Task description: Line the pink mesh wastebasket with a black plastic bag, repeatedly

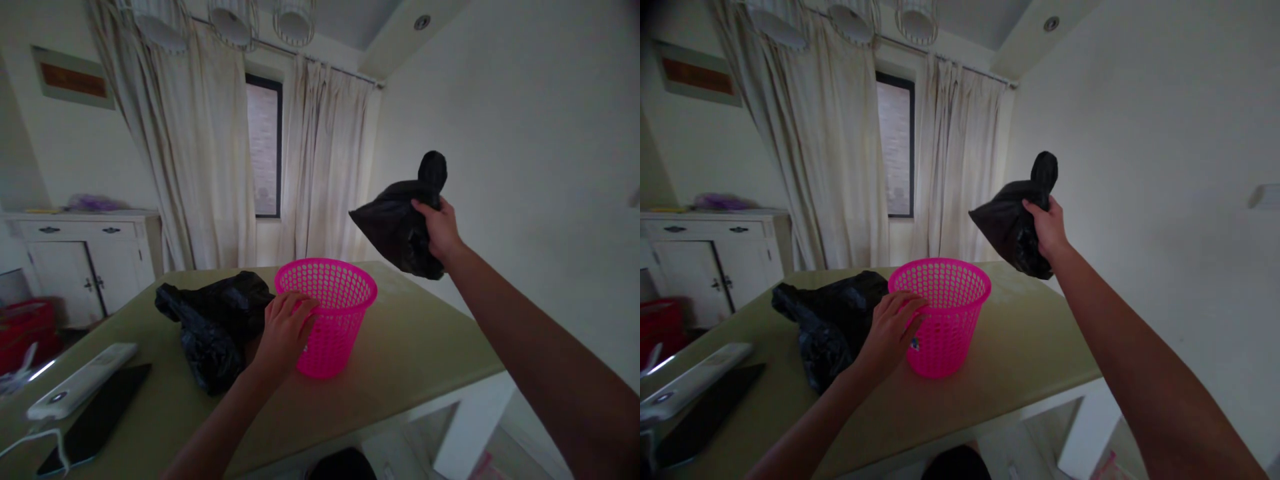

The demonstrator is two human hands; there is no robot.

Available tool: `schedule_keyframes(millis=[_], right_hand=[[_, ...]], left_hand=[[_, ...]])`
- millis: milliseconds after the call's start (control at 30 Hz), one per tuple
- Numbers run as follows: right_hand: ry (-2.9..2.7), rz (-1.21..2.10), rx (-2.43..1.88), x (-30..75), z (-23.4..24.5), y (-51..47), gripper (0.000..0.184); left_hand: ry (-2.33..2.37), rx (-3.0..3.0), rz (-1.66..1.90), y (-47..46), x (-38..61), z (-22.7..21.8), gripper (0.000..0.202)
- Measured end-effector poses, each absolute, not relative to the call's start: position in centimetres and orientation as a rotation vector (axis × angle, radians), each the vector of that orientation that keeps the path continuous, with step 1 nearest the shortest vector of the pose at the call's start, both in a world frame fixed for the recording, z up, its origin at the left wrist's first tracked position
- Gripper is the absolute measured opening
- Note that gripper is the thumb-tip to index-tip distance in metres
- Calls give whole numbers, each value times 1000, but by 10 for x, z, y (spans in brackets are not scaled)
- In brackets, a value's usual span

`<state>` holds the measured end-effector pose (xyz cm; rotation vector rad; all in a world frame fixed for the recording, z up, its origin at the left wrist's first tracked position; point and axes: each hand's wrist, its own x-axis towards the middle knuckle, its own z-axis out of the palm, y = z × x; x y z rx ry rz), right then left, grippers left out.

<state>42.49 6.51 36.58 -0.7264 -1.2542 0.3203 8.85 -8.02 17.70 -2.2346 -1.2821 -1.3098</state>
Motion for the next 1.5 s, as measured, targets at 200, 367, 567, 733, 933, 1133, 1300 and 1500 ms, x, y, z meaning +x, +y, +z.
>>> schedule_keyframes(millis=[200,367,567,733,933,1133,1300,1500], right_hand=[[-1431,445,-771,352,374,75,53],[-1941,593,-822,301,353,67,52],[-2481,247,-1125,282,337,54,32],[-2695,-80,-1327,289,339,52,22],[-2837,-126,-1370,276,312,47,26],[-2679,425,-1335,278,307,49,52],[-2360,1135,-1033,296,310,42,36],[-2618,812,-975,318,306,46,24]], left_hand=[[-1347,-2236,-1225,-85,95,183,22],[-1401,-2178,-1184,-86,95,182,23],[-1387,-2182,-1109,-89,96,189,20],[-1321,-2266,-993,-86,92,197,19],[-1321,-2316,-866,-82,96,208,18],[-1361,-2592,-998,-78,89,237,36],[-1488,-2452,-1395,-41,85,255,32],[-1593,-2516,-888,-15,82,265,25]])
